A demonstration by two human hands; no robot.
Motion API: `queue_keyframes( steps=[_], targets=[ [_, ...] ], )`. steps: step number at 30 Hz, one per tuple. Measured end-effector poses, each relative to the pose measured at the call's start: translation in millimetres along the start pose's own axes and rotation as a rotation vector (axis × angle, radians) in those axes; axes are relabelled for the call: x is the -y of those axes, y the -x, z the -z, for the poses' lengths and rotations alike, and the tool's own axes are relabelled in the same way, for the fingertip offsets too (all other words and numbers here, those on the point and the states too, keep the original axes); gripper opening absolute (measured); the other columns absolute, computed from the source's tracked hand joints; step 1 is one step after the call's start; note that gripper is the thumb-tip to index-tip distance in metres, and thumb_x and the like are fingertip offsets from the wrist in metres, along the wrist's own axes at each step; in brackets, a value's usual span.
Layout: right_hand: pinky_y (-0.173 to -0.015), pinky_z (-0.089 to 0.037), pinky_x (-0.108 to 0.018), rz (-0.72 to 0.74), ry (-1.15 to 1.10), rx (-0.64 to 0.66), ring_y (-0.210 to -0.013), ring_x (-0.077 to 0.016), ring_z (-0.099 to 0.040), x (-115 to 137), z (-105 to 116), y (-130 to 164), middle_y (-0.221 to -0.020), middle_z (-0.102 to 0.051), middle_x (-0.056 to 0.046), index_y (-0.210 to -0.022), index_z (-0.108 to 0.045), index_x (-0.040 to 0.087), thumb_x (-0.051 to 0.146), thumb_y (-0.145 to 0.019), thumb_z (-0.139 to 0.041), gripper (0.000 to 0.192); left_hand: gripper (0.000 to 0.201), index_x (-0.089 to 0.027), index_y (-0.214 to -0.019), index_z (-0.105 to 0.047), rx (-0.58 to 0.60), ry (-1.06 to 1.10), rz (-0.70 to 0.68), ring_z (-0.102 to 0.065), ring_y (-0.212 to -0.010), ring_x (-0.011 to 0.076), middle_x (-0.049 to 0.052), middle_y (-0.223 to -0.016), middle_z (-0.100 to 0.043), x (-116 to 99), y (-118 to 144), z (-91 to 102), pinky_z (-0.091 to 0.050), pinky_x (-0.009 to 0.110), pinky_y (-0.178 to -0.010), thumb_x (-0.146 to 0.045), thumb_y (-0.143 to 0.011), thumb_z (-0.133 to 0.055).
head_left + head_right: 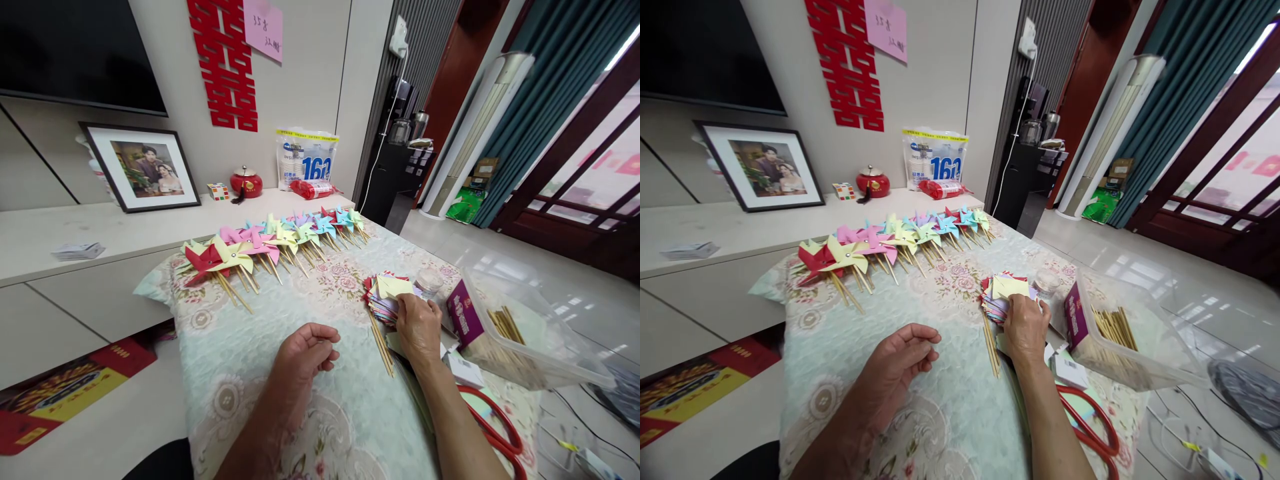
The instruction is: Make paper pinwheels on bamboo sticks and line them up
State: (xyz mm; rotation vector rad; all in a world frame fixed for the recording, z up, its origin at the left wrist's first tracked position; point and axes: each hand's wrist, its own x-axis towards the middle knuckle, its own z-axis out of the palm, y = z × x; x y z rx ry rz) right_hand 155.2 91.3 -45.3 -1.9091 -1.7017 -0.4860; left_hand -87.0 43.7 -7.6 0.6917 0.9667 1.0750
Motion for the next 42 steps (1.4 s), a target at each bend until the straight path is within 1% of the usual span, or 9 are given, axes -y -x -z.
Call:
queue_keyframes(
  steps=[9,17,23,28,32,34,37,39,42],
  targets=[
    [-0.092,-0.034,-0.038,0.028,0.000,-0.329,-0.085,-0.0235,-0.062,-0.7,8.9,-1.6,-0.087,-0.072,-0.008,-0.097,-0.065,0.018,0.020,-0.099,-0.041,0.025,0.016,-0.015,-0.079,-0.070,-0.001,-0.006,0.007,-0.061,-0.066,0.0118,0.003,-0.083,-0.069,-0.8,0.5,-0.3,-0.044,0.025,-0.062,-0.021,-0.066,-0.076],
    [-0.088,-0.042,-0.037,0.067,-0.183,-0.489,-0.089,-0.0239,-0.066,10.9,28.5,-4.3,-0.091,-0.075,-0.009,-0.096,-0.067,0.020,0.025,-0.101,-0.048,0.020,0.014,-0.016,-0.078,-0.070,0.015,-0.011,0.005,-0.061,-0.066,0.0124,0.004,-0.083,-0.070,-1.3,4.3,-1.8,-0.044,0.026,-0.063,-0.022,-0.066,-0.074],
    [-0.079,-0.047,-0.034,0.117,-0.497,-0.265,-0.086,-0.0221,-0.067,43.4,37.2,4.3,-0.089,-0.074,-0.006,-0.096,-0.067,0.021,0.027,-0.098,-0.050,0.019,0.027,-0.016,-0.088,-0.070,-0.070,-0.076,-0.031,-0.063,-0.069,0.0148,0.008,-0.099,-0.072,1.1,1.3,-2.1,-0.047,0.028,-0.064,-0.021,-0.063,-0.075],
    [-0.065,-0.047,-0.028,0.039,-0.713,0.042,-0.067,-0.0175,-0.063,62.5,35.6,15.2,-0.076,-0.071,-0.001,-0.089,-0.067,0.022,0.029,-0.096,-0.051,0.019,0.049,-0.016,-0.110,-0.064,-0.245,-0.280,-0.232,-0.063,-0.085,0.0181,0.012,-0.120,-0.065,3.0,-7.9,9.3,-0.051,0.029,-0.070,-0.019,-0.063,-0.075],
    [-0.061,-0.046,-0.024,0.061,-0.802,0.142,-0.066,-0.0158,-0.061,71.5,36.0,19.8,-0.074,-0.069,0.001,-0.087,-0.067,0.022,0.028,-0.095,-0.052,0.019,0.065,-0.019,-0.125,-0.061,-0.321,-0.485,-0.367,-0.059,-0.090,0.0210,0.012,-0.125,-0.061,1.5,-10.8,19.2,-0.047,0.028,-0.064,-0.016,-0.062,-0.075],
    [-0.061,-0.046,-0.024,0.094,-0.818,0.163,-0.066,-0.0153,-0.061,74.0,37.0,20.2,-0.074,-0.069,0.001,-0.087,-0.068,0.022,0.027,-0.095,-0.052,0.019,0.059,-0.023,-0.121,-0.066,-0.323,-0.583,-0.454,-0.058,-0.089,0.0213,0.009,-0.119,-0.064,0.1,-9.0,21.0,-0.045,0.028,-0.064,-0.015,-0.063,-0.075],
    [-0.063,-0.048,-0.024,0.149,-0.844,0.191,-0.066,-0.0151,-0.063,74.8,38.4,19.6,-0.076,-0.070,0.000,-0.089,-0.069,0.022,0.025,-0.096,-0.052,0.019,0.032,-0.026,-0.097,-0.076,-0.257,-0.727,-0.565,-0.057,-0.091,0.0235,0.005,-0.102,-0.069,-1.4,-5.4,20.7,-0.043,0.031,-0.072,-0.013,-0.068,-0.072],
    [-0.066,-0.050,-0.025,0.181,-0.858,0.215,-0.071,-0.0156,-0.066,73.4,38.3,19.3,-0.080,-0.072,-0.001,-0.091,-0.069,0.022,0.024,-0.095,-0.053,0.017,0.018,-0.027,-0.082,-0.076,-0.212,-0.784,-0.598,-0.057,-0.088,0.0241,0.004,-0.088,-0.070,-1.7,-4.2,20.2,-0.042,0.033,-0.077,-0.013,-0.072,-0.070],
    [-0.075,-0.053,-0.027,0.244,-0.876,0.229,-0.081,-0.0173,-0.069,70.1,36.9,19.4,-0.089,-0.075,-0.002,-0.101,-0.069,0.022,0.023,-0.092,-0.060,0.013,0.013,-0.026,-0.075,-0.073,-0.204,-0.829,-0.622,-0.057,-0.083,0.0237,0.003,-0.077,-0.069,-2.0,-3.0,20.2,-0.041,0.034,-0.079,-0.014,-0.076,-0.067]
  ],
)
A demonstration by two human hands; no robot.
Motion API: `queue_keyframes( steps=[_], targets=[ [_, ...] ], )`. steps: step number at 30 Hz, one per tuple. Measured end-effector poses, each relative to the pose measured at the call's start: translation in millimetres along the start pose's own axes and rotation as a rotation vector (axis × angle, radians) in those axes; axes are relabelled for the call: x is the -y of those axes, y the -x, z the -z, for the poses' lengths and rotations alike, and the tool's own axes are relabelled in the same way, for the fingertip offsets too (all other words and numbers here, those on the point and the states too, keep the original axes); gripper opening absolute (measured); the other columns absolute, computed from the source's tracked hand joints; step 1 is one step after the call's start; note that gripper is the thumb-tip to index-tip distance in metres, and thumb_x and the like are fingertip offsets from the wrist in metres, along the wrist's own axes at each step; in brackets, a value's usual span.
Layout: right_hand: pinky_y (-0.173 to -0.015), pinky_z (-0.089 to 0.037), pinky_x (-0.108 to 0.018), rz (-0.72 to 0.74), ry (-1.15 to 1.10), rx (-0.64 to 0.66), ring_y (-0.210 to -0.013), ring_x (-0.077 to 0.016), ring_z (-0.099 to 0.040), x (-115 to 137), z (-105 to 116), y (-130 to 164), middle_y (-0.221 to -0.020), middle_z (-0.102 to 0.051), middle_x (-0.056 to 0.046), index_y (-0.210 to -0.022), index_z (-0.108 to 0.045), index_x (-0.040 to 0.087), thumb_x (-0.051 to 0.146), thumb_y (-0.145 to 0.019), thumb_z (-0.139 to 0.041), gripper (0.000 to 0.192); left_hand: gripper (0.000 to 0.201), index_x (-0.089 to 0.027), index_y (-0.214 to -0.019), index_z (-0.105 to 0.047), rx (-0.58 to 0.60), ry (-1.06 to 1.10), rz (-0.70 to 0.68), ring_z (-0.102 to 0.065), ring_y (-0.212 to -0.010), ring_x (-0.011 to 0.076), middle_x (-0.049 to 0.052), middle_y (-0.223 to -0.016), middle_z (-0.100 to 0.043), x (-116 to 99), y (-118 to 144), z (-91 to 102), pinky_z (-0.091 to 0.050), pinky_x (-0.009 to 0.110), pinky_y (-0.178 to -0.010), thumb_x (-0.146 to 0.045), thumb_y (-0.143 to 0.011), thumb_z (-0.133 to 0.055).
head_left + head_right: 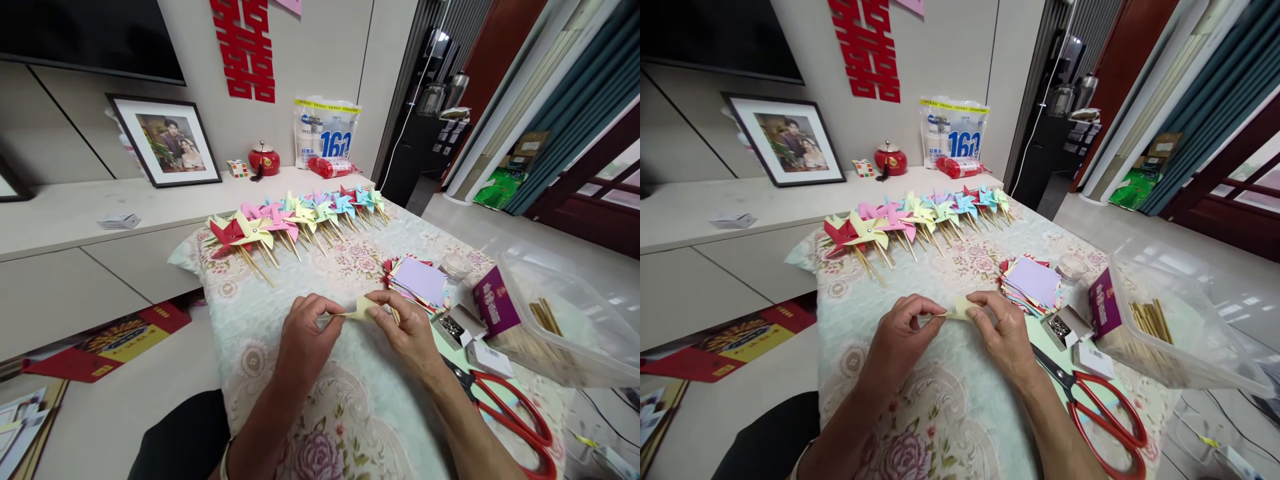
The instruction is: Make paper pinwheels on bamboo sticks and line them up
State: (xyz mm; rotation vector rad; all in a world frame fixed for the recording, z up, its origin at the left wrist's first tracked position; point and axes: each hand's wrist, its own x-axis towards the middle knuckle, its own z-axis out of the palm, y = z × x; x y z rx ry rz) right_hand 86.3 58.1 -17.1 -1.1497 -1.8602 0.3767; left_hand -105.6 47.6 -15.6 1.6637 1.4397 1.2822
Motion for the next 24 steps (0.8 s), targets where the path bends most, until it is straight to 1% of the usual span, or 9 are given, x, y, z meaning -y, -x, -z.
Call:
queue_keyframes(
  steps=[4,6,8,10,12,15,17,20,24],
  targets=[
    [-0.082,-0.053,-0.034,0.110,0.021,-0.020,-0.086,-0.0195,-0.069,-0.5,0.0,-0.2,-0.088,-0.074,-0.002,-0.112,-0.065,0.024,0.018,-0.091,-0.061,0.023,0.015,-0.025,-0.080,-0.072,-0.033,-0.020,-0.097,-0.059,-0.083,0.0236,0.003,-0.081,-0.070,-3.5,2.1,4.3,-0.042,0.034,-0.076,-0.013,-0.080,-0.063],
    [-0.082,-0.052,-0.037,0.169,0.032,-0.053,-0.087,-0.0208,-0.068,1.5,-0.2,-1.5,-0.086,-0.073,-0.002,-0.110,-0.065,0.024,0.015,-0.092,-0.057,0.022,0.015,-0.025,-0.083,-0.072,-0.047,-0.041,-0.193,-0.060,-0.087,0.0241,0.004,-0.084,-0.071,-5.2,3.4,7.7,-0.044,0.035,-0.079,-0.014,-0.083,-0.061],
    [-0.083,-0.051,-0.039,0.232,0.040,-0.049,-0.090,-0.0217,-0.065,3.2,-0.1,-3.0,-0.087,-0.072,-0.004,-0.106,-0.066,0.024,0.012,-0.093,-0.054,0.021,0.016,-0.025,-0.085,-0.072,-0.049,-0.099,-0.295,-0.060,-0.091,0.0247,0.005,-0.088,-0.071,-4.6,4.3,11.2,-0.044,0.037,-0.084,-0.016,-0.087,-0.059],
    [-0.084,-0.049,-0.039,0.264,0.067,0.017,-0.092,-0.0218,-0.063,3.1,0.2,-3.8,-0.090,-0.072,-0.005,-0.100,-0.067,0.022,0.009,-0.093,-0.052,0.022,0.018,-0.025,-0.087,-0.071,-0.012,-0.178,-0.367,-0.058,-0.094,0.0253,0.006,-0.091,-0.072,-0.7,4.7,13.9,-0.043,0.039,-0.087,-0.015,-0.088,-0.057],
    [-0.083,-0.047,-0.038,0.246,0.108,0.139,-0.090,-0.0212,-0.062,1.0,0.5,-3.6,-0.090,-0.072,-0.005,-0.095,-0.069,0.021,0.006,-0.091,-0.050,0.025,0.019,-0.025,-0.086,-0.070,0.089,-0.264,-0.392,-0.057,-0.095,0.0262,0.006,-0.091,-0.073,6.2,4.9,14.9,-0.041,0.040,-0.087,-0.012,-0.087,-0.056],
    [-0.080,-0.045,-0.035,0.171,0.150,0.323,-0.086,-0.0204,-0.061,-3.3,0.1,-1.8,-0.085,-0.071,-0.004,-0.091,-0.070,0.021,0.002,-0.084,-0.050,0.029,0.019,-0.023,-0.082,-0.068,0.286,-0.399,-0.329,-0.056,-0.094,0.0274,0.006,-0.087,-0.073,17.7,5.9,12.9,-0.040,0.041,-0.082,-0.007,-0.082,-0.058],
    [-0.080,-0.044,-0.034,0.121,0.153,0.401,-0.086,-0.0205,-0.061,-5.3,-0.4,-0.5,-0.086,-0.072,-0.004,-0.093,-0.070,0.020,0.001,-0.082,-0.052,0.028,0.017,-0.021,-0.081,-0.068,0.357,-0.448,-0.272,-0.056,-0.092,0.0275,0.006,-0.085,-0.071,22.9,6.9,10.6,-0.040,0.041,-0.080,-0.007,-0.082,-0.058],
    [-0.081,-0.042,-0.034,0.028,0.141,0.472,-0.090,-0.0217,-0.061,-6.0,-0.7,0.7,-0.093,-0.073,-0.005,-0.100,-0.070,0.019,0.004,-0.081,-0.058,0.026,0.016,-0.019,-0.083,-0.067,0.367,-0.438,-0.214,-0.055,-0.091,0.0265,0.007,-0.085,-0.070,25.3,7.8,8.3,-0.042,0.040,-0.080,-0.008,-0.085,-0.055],
    [-0.082,-0.043,-0.036,-0.101,0.134,0.509,-0.093,-0.0240,-0.061,-6.4,-1.6,0.9,-0.097,-0.073,-0.006,-0.122,-0.064,0.018,0.012,-0.085,-0.063,0.038,0.013,-0.019,-0.085,-0.066,0.358,-0.395,-0.118,-0.055,-0.092,0.0251,0.005,-0.089,-0.070,24.0,6.5,6.5,-0.044,0.038,-0.082,-0.011,-0.086,-0.056]
  ],
)
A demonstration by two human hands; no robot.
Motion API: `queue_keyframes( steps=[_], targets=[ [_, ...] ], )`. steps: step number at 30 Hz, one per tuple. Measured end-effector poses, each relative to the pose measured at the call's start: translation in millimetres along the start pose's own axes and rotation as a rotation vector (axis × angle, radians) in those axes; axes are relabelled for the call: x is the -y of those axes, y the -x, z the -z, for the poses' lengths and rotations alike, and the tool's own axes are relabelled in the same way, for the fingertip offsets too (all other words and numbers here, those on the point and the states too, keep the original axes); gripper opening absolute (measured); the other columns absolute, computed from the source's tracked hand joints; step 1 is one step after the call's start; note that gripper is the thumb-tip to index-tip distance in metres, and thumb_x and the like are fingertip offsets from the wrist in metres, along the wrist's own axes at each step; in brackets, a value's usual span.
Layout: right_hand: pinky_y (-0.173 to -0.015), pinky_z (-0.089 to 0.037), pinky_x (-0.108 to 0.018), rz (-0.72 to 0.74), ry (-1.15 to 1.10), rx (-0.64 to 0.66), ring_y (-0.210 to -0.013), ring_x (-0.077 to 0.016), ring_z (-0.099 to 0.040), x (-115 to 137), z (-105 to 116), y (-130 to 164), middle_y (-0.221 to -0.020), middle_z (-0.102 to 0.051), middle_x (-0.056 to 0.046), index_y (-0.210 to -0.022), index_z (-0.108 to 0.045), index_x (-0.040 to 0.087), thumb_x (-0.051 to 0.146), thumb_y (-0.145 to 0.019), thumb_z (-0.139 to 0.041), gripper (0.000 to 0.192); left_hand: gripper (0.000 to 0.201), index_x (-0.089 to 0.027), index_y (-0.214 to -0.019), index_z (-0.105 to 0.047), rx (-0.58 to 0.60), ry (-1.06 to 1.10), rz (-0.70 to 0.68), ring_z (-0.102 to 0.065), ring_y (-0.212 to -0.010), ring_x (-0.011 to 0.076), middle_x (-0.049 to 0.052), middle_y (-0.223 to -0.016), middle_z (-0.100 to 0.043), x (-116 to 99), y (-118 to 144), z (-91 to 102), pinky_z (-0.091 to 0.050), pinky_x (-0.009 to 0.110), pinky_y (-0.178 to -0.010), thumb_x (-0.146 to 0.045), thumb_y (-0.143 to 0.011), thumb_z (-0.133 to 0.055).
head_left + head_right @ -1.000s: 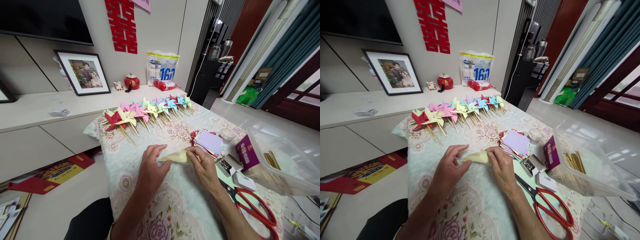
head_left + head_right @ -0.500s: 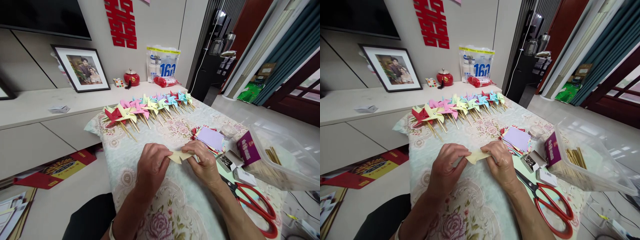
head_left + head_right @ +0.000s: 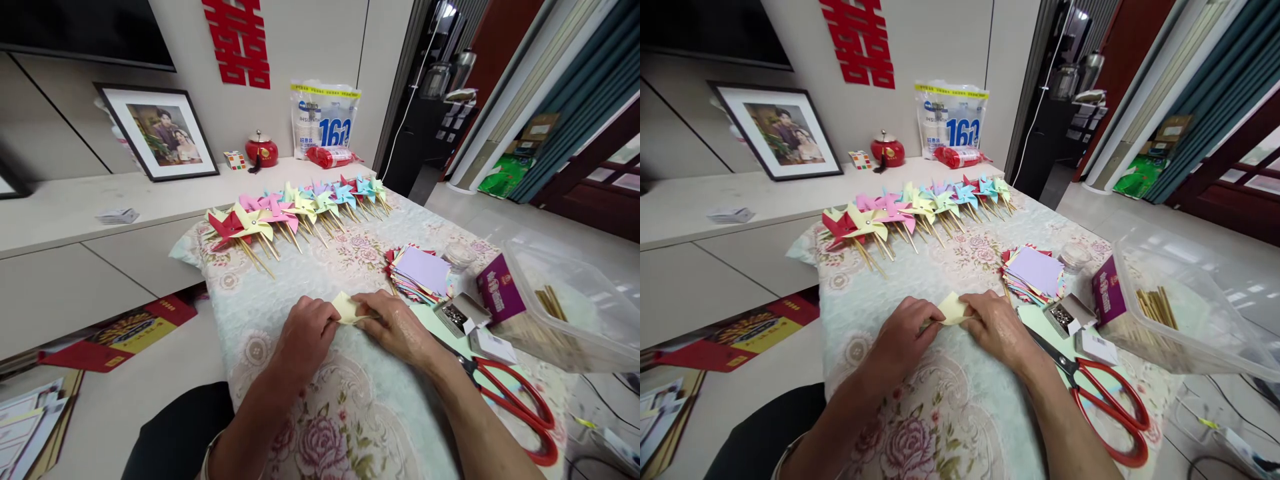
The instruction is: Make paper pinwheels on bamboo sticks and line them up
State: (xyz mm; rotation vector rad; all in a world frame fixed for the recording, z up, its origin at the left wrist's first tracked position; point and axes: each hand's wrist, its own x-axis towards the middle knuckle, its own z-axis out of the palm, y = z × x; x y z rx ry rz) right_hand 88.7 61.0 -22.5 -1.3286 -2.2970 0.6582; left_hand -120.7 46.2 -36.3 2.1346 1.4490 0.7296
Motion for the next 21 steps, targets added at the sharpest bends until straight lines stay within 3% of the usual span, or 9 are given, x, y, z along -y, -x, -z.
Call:
queue_keyframes(
  steps=[6,12,21],
  targets=[
    [-0.081,-0.046,-0.037,-0.122,-0.039,-0.085,-0.089,-0.0243,-0.062,-3.6,-7.7,-4.4,-0.093,-0.071,-0.008,-0.135,-0.057,0.013,0.026,-0.092,-0.059,0.046,0.015,-0.017,-0.099,-0.066,-0.011,0.008,0.156,-0.059,-0.095,0.0241,0.005,-0.091,-0.071,-3.4,-6.7,-2.4,-0.046,0.037,-0.082,-0.013,-0.088,-0.056],
    [-0.077,-0.046,-0.035,-0.218,0.002,-0.175,-0.083,-0.0235,-0.062,-4.8,-18.7,-9.2,-0.089,-0.070,-0.007,-0.134,-0.058,0.013,0.027,-0.091,-0.056,0.046,0.015,-0.017,-0.104,-0.065,-0.022,-0.078,0.215,-0.061,-0.092,0.0236,0.005,-0.090,-0.071,-8.2,-10.3,-3.7,-0.046,0.035,-0.081,-0.016,-0.091,-0.057],
    [-0.076,-0.044,-0.035,-0.278,0.096,-0.201,-0.087,-0.0256,-0.060,1.5,-23.9,-11.7,-0.089,-0.070,-0.008,-0.130,-0.063,0.014,0.022,-0.085,-0.062,0.046,0.019,-0.015,-0.109,-0.064,0.014,-0.200,0.259,-0.059,-0.097,0.0263,0.006,-0.090,-0.071,-14.1,-9.6,-3.4,-0.044,0.035,-0.081,-0.019,-0.093,-0.054]
  ],
)
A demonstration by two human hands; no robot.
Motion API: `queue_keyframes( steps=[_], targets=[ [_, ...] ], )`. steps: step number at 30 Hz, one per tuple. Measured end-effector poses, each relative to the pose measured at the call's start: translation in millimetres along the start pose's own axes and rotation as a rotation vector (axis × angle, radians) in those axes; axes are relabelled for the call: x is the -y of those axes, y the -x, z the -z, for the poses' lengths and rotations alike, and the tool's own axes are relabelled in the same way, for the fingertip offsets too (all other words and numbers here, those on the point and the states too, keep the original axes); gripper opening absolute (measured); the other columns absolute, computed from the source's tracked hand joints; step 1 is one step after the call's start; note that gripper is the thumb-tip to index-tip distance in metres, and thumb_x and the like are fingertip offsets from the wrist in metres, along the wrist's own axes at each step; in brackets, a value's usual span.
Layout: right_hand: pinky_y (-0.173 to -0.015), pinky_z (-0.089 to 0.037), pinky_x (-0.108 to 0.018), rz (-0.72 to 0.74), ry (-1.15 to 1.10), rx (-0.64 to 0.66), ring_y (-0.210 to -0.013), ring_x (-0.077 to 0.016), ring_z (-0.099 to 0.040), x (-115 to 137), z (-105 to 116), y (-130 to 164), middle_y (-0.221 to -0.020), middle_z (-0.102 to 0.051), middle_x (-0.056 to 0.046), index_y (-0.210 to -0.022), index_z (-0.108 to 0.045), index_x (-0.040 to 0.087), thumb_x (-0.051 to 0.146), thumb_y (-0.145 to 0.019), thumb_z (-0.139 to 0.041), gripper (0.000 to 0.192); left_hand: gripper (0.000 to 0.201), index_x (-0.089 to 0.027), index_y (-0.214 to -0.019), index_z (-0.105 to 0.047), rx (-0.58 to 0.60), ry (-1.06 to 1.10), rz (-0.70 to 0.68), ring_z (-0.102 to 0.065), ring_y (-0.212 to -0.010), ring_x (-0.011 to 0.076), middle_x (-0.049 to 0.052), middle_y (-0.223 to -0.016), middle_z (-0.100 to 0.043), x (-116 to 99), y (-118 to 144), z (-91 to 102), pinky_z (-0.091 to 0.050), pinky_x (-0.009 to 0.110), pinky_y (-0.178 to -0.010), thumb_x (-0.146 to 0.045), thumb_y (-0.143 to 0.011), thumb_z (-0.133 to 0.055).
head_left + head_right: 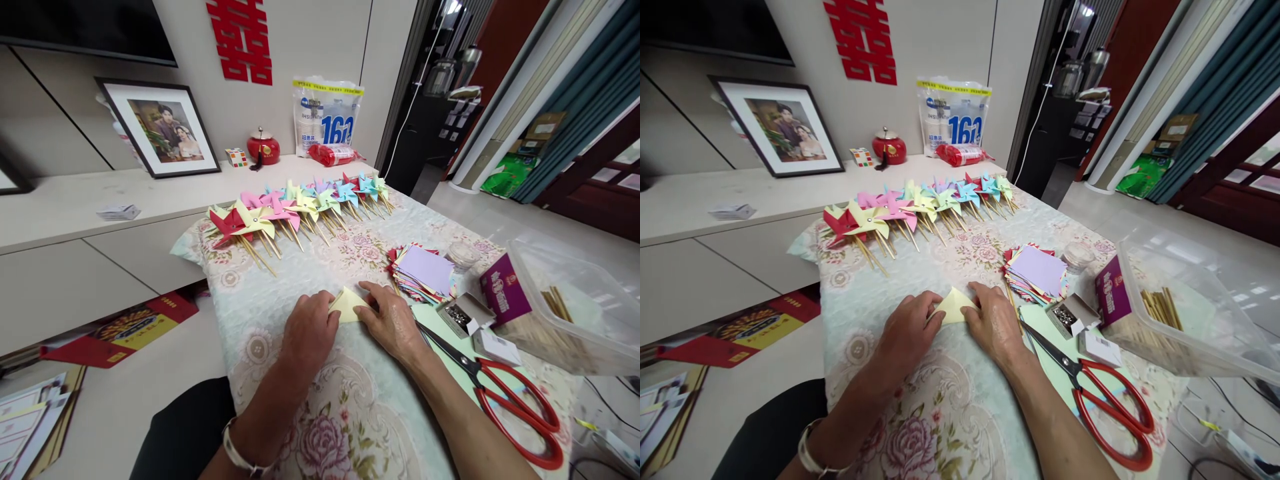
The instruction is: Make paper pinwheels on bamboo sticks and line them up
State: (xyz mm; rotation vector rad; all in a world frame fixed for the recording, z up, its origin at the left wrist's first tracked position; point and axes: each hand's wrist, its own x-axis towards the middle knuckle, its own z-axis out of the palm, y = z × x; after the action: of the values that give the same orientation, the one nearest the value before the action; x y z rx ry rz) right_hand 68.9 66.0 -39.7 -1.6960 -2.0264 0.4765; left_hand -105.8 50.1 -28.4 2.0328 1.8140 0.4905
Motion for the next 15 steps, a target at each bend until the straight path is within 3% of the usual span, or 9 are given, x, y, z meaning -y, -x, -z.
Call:
queue_keyframes(
  steps=[6,11,15],
  targets=[
    [-0.076,-0.044,-0.036,0.011,0.042,-0.003,-0.089,-0.0271,-0.059,-0.2,-0.1,0.4,-0.087,-0.071,-0.008,-0.128,-0.065,0.013,0.025,-0.088,-0.061,0.042,0.019,-0.015,-0.107,-0.063,0.005,-0.070,-0.002,-0.057,-0.100,0.0287,0.008,-0.101,-0.071,-2.3,1.0,-2.5,-0.045,0.039,-0.086,-0.019,-0.095,-0.050],
    [-0.088,-0.045,-0.038,0.027,0.003,-0.023,-0.097,-0.0269,-0.063,-2.3,-3.3,-0.7,-0.102,-0.074,-0.012,-0.120,-0.069,0.011,0.026,-0.093,-0.055,0.033,0.017,-0.015,-0.105,-0.063,0.005,-0.105,-0.017,-0.058,-0.102,0.0289,0.010,-0.105,-0.068,-1.9,1.1,-4.4,-0.045,0.041,-0.089,-0.018,-0.094,-0.050],
    [-0.086,-0.046,-0.036,0.031,0.014,-0.034,-0.094,-0.0257,-0.064,-4.8,-6.7,-1.4,-0.096,-0.073,-0.010,-0.116,-0.071,0.014,0.022,-0.089,-0.059,0.031,0.014,-0.015,-0.102,-0.062,0.014,-0.118,-0.020,-0.058,-0.102,0.0281,0.010,-0.106,-0.066,-1.3,1.4,-4.6,-0.046,0.041,-0.090,-0.017,-0.092,-0.052]
  ],
)
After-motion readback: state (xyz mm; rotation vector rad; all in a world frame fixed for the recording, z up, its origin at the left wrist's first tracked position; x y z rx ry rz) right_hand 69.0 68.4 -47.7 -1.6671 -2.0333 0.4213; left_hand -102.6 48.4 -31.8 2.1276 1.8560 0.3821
